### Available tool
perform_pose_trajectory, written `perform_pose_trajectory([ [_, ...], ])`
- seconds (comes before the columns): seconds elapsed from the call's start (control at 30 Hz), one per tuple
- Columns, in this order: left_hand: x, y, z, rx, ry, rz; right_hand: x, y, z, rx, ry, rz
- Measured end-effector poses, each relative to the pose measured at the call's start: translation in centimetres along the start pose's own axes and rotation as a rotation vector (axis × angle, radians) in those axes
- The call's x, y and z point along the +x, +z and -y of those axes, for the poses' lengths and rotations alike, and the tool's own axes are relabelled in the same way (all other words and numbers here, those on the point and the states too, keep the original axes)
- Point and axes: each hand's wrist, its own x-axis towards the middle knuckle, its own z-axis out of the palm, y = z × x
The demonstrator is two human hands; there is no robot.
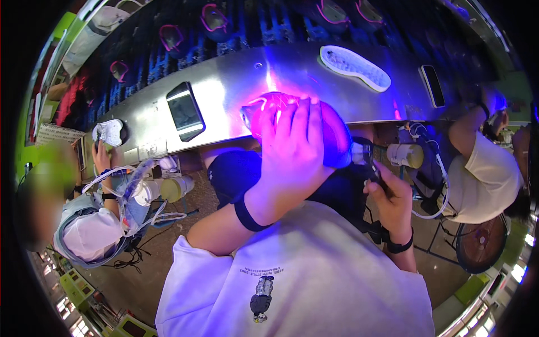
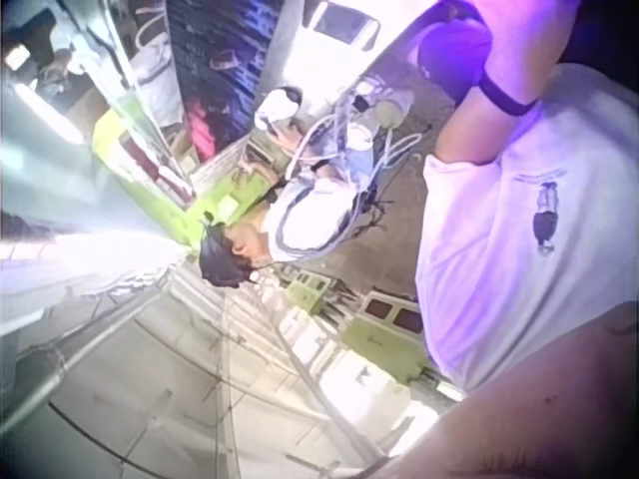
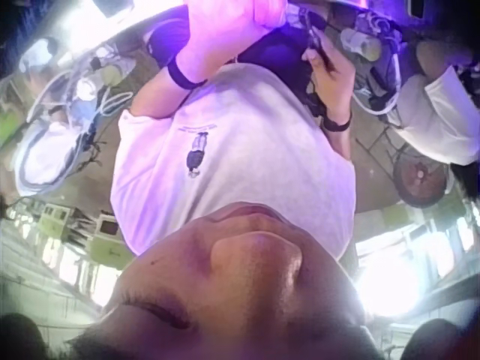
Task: Applying adhesive or primer to shoe components at a manufacturing production line.
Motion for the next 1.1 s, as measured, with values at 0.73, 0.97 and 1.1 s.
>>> perform_pose_trajectory([
  [0.73,5.9,-2.3,8.4,-0.106,-0.115,0.249,13.0,2.3,1.6,-0.235,-0.356,-0.096],
  [0.97,3.6,-2.8,12.6,-0.077,0.020,0.305,14.2,2.7,2.7,0.015,-0.073,0.160],
  [1.1,2.3,-4.0,11.3,-0.344,-0.030,0.337,14.3,0.8,7.3,-0.135,-0.285,0.115],
])
